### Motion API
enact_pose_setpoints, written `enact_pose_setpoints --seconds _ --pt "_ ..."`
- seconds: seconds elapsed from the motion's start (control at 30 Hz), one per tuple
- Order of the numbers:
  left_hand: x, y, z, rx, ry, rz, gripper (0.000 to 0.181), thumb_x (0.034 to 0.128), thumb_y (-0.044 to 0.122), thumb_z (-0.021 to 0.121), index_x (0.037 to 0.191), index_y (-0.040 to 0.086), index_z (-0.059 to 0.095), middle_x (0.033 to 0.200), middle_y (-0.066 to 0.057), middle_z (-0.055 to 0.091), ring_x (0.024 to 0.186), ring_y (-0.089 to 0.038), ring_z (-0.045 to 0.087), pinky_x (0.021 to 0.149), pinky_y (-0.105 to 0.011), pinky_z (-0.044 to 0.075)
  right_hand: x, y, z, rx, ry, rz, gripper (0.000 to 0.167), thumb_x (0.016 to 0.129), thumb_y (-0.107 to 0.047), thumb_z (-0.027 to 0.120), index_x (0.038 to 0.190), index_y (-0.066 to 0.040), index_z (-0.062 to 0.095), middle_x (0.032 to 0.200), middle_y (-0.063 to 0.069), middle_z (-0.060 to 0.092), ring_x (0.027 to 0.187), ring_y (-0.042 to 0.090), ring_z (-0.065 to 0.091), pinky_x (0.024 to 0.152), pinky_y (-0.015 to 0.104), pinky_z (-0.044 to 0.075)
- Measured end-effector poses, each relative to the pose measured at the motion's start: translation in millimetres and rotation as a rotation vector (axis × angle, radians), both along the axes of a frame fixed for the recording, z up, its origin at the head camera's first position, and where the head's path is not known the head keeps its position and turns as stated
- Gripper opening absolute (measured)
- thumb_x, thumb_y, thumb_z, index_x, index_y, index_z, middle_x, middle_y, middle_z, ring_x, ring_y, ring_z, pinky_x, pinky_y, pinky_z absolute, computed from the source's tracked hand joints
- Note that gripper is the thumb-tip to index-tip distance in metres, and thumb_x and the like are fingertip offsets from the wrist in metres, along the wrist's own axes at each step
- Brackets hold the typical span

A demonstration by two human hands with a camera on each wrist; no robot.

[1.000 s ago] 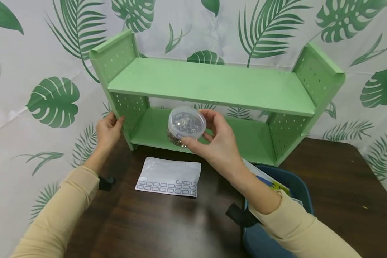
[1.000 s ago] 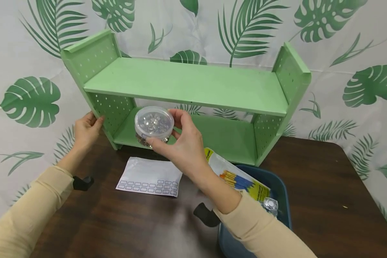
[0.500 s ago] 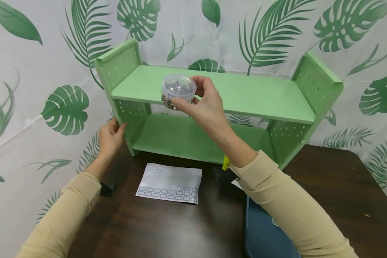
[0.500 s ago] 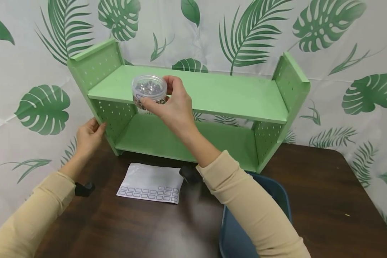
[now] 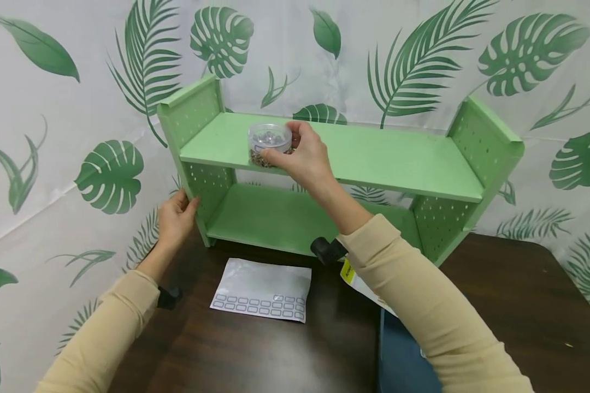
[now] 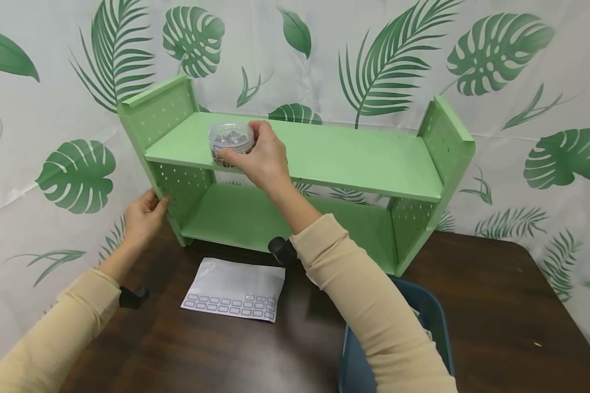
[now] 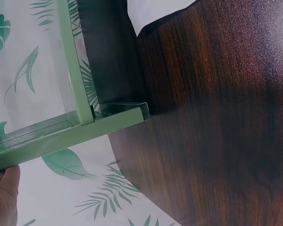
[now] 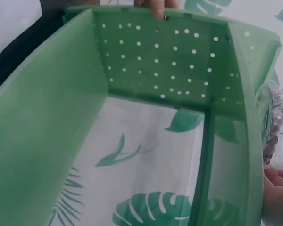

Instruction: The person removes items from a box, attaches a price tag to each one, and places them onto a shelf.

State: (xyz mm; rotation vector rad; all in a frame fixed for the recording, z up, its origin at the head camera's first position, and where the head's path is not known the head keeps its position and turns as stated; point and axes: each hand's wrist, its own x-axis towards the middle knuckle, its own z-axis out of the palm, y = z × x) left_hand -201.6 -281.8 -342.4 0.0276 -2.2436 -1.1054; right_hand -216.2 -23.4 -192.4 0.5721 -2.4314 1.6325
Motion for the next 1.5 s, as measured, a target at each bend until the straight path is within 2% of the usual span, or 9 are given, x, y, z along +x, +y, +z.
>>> enact_pose_setpoints --seconds 0.3,0.67,0.77,1.0,1.23,1.33,1.5 --pt "-1.4 2.9 -5.3 0.055 0.011 -0.052 0.026 0.0921 0.001 0.055 0.115 -0.011 0.059 0.106 -0.029 0.063 0.098 -0.039 0.064 0.065 0.003 0.037 -11.9 -3.0 -2.8 0.054 -0.061 0.013 0.07 0.08 -0.022 0.075 0.137 -0.004 0.04 0.119 0.009 0.057 0.103 0.017 0.057 0.081 0.027 0.05" --pt "-4.1 4.3 -5.2 0.063 -0.013 -0.043 0.034 0.0923 0.003 0.056 0.125 -0.007 0.055 0.111 -0.027 0.062 0.101 -0.037 0.063 0.069 0.0 0.042 -19.5 -2.6 0.5 0.109 -0.064 0.031 0.066 0.082 -0.024 0.073 0.137 -0.003 0.042 0.12 0.009 0.058 0.104 0.018 0.058 0.079 0.028 0.051" --pt "-4.8 4.6 -5.2 0.064 -0.016 -0.039 0.034 0.0921 0.003 0.056 0.125 -0.007 0.055 0.11 -0.027 0.062 0.101 -0.037 0.063 0.071 -0.003 0.044 -21.0 -2.8 1.3 0.119 -0.073 0.037 0.066 0.083 -0.025 0.072 0.138 -0.004 0.041 0.122 0.009 0.057 0.107 0.018 0.057 0.081 0.028 0.051" --pt "-4.6 4.4 -2.9 0.075 -0.016 -0.034 0.035 0.0921 0.003 0.056 0.125 -0.007 0.055 0.11 -0.027 0.062 0.102 -0.037 0.063 0.069 0.0 0.041 -22.6 -5.2 3.4 0.131 -0.09 0.046 0.07 0.085 -0.026 0.071 0.143 -0.007 0.036 0.131 0.01 0.054 0.116 0.018 0.054 0.087 0.029 0.05" --pt "-4.5 2.1 -1.7 0.074 -0.018 -0.02 0.033 0.0923 0.004 0.056 0.123 -0.008 0.055 0.11 -0.027 0.062 0.101 -0.038 0.063 0.075 -0.011 0.048 -21.6 -6.6 4.4 0.136 -0.069 0.068 0.073 0.085 -0.028 0.07 0.145 -0.007 0.033 0.131 0.011 0.053 0.118 0.019 0.053 0.088 0.029 0.049" --pt "-4.3 1.9 -1.5 0.069 -0.008 -0.027 0.033 0.092 0.003 0.056 0.123 -0.009 0.055 0.11 -0.028 0.062 0.1 -0.038 0.063 0.071 -0.005 0.045 -20.8 -6.4 4.7 0.142 -0.051 0.072 0.074 0.085 -0.028 0.07 0.145 -0.006 0.032 0.13 0.011 0.054 0.118 0.019 0.054 0.089 0.03 0.049" --pt "-3.5 1.3 -1.4 0.043 0.019 -0.008 0.031 0.0915 0.004 0.057 0.12 -0.008 0.057 0.107 -0.028 0.063 0.098 -0.038 0.064 0.066 0.003 0.038 -19.9 -5.5 5.7 0.147 -0.053 0.082 0.078 0.085 -0.031 0.069 0.147 -0.008 0.028 0.141 0.012 0.045 0.126 0.019 0.048 0.097 0.03 0.045"
